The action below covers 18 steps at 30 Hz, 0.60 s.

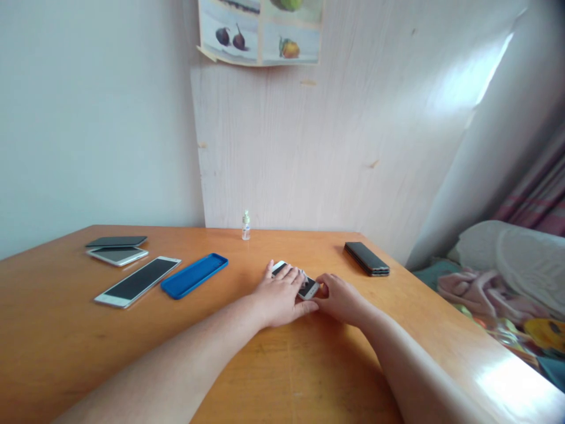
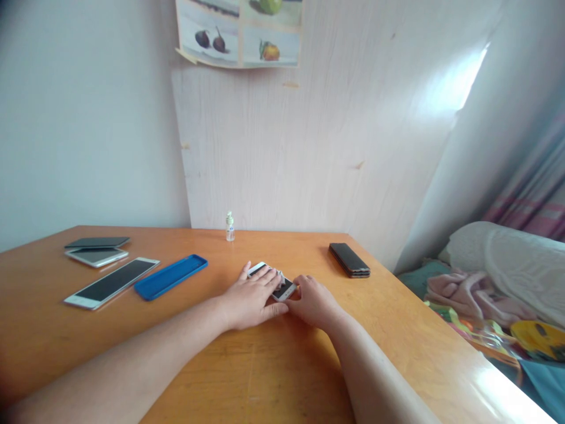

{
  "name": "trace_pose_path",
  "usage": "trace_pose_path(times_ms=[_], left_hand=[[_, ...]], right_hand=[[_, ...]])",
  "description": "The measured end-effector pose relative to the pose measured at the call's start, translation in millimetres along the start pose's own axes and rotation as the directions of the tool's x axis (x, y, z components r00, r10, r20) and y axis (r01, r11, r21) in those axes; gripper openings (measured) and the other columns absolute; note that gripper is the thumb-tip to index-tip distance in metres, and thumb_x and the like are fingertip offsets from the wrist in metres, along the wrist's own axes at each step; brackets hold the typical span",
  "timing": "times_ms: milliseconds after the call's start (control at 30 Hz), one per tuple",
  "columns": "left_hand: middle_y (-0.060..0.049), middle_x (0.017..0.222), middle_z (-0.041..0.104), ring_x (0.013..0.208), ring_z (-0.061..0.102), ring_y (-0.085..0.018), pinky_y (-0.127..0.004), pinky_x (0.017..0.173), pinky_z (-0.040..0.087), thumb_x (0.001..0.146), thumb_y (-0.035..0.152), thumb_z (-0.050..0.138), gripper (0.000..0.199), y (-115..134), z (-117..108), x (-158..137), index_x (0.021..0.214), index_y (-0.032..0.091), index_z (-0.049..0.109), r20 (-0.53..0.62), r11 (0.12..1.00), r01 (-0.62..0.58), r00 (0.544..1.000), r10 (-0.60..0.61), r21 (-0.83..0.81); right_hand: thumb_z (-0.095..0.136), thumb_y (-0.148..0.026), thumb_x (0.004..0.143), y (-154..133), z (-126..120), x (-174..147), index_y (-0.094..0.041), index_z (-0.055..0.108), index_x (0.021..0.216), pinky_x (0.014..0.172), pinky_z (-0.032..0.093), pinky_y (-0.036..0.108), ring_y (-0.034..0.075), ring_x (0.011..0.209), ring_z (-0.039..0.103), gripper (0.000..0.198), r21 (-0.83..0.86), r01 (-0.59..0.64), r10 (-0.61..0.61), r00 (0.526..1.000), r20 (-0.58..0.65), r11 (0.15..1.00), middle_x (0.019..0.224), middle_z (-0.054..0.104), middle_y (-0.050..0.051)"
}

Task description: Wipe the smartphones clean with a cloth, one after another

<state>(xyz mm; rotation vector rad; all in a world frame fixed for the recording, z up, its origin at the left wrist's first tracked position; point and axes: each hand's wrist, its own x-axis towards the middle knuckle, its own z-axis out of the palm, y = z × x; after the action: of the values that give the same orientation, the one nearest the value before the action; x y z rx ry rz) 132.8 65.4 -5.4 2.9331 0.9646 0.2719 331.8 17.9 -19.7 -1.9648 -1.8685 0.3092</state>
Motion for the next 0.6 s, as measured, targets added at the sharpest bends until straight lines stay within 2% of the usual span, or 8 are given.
trace_pose_path(times_ms=[100, 167, 233, 333, 433, 500, 600], left_hand=[[-0.018, 0.157, 0.031, 0.147, 0.021, -0.037, -0.066, 0.115, -0.001, 0.086, 0.081, 0.017, 0.093, -14.8, -1.7, 0.7, 0.151, 0.015, 0.033, 0.013, 0.987, 0.157, 0.987, -0.157, 0.034], [-0.021, 0.157, 0.028, 0.147, 0.020, -0.038, -0.066, 0.114, 0.001, 0.086, 0.081, 0.017, 0.096, -15.8, -3.9, -0.2, 0.151, 0.012, 0.032, 0.030, 0.980, 0.196, 0.980, -0.197, 0.040], [-0.021, 0.157, 0.027, 0.148, 0.018, -0.037, -0.064, 0.116, 0.003, 0.086, 0.082, 0.016, 0.098, -8.1, -6.4, -2.2, 0.150, 0.010, 0.033, 0.037, 0.987, 0.156, 0.987, -0.158, 0.030], [-0.019, 0.157, 0.029, 0.148, 0.019, -0.033, -0.058, 0.118, 0.006, 0.086, 0.081, 0.015, 0.095, 11.8, -10.3, -5.8, 0.150, 0.012, 0.033, 0.066, 0.999, -0.023, 0.998, 0.025, -0.026], [-0.017, 0.157, 0.031, 0.148, 0.022, -0.030, -0.056, 0.118, 0.009, 0.088, 0.080, 0.014, 0.091, 24.2, -13.0, -7.6, 0.151, 0.016, 0.029, 0.093, 0.982, -0.168, 0.980, 0.176, -0.087], [-0.017, 0.156, 0.035, 0.146, 0.027, -0.030, -0.055, 0.119, 0.010, 0.088, 0.079, 0.014, 0.090, 21.2, -12.9, -6.6, 0.150, 0.017, 0.032, 0.081, 0.985, -0.158, 0.983, 0.164, -0.073], [-0.019, 0.152, 0.040, 0.144, 0.031, -0.032, -0.053, 0.119, 0.009, 0.088, 0.080, 0.016, 0.091, 2.2, -10.0, -3.0, 0.145, 0.013, 0.041, 0.039, 1.000, -0.017, 0.999, 0.017, 0.008]], right_hand=[[0.074, -0.054, 0.067, -2.0, -1.5, -1.6, -0.020, 0.063, 0.094, 0.061, 0.033, 0.026, 0.017, 0.074, 0.056, 0.045, 0.005, -0.013, 0.013, 1.000, 0.000, 1.000, 0.087, 0.064, 0.003], [0.074, -0.055, 0.067, -2.4, -2.1, -1.8, -0.020, 0.063, 0.094, 0.060, 0.033, 0.026, 0.017, 0.073, 0.055, 0.045, 0.008, -0.014, 0.014, 1.000, 0.001, 1.000, 0.086, 0.064, 0.003], [0.074, -0.053, 0.067, -1.8, -1.7, -1.1, -0.020, 0.063, 0.093, 0.061, 0.033, 0.026, 0.017, 0.074, 0.055, 0.043, 0.001, -0.004, 0.004, 1.000, -0.003, 1.000, 0.087, 0.064, 0.003], [0.075, -0.051, 0.067, 0.4, 0.4, 0.3, -0.019, 0.063, 0.090, 0.062, 0.033, 0.025, 0.017, 0.074, 0.055, 0.041, 0.000, 0.007, -0.007, 1.000, -0.002, 1.000, 0.085, 0.063, 0.003], [0.073, -0.049, 0.069, 1.7, 2.3, 0.5, -0.020, 0.063, 0.087, 0.060, 0.032, 0.025, 0.016, 0.071, 0.055, 0.036, -0.001, 0.002, -0.002, 1.000, -0.007, 1.000, 0.081, 0.063, 0.002], [0.072, -0.050, 0.069, 1.5, 2.4, -0.1, -0.020, 0.064, 0.088, 0.059, 0.032, 0.025, 0.016, 0.071, 0.055, 0.036, -0.002, 0.005, -0.005, 1.000, -0.016, 1.000, 0.081, 0.063, 0.002], [0.074, -0.054, 0.067, 0.1, 0.3, -1.1, -0.020, 0.064, 0.091, 0.060, 0.032, 0.026, 0.017, 0.073, 0.055, 0.044, 0.003, 0.007, -0.007, 1.000, -0.016, 1.000, 0.085, 0.064, 0.003]])
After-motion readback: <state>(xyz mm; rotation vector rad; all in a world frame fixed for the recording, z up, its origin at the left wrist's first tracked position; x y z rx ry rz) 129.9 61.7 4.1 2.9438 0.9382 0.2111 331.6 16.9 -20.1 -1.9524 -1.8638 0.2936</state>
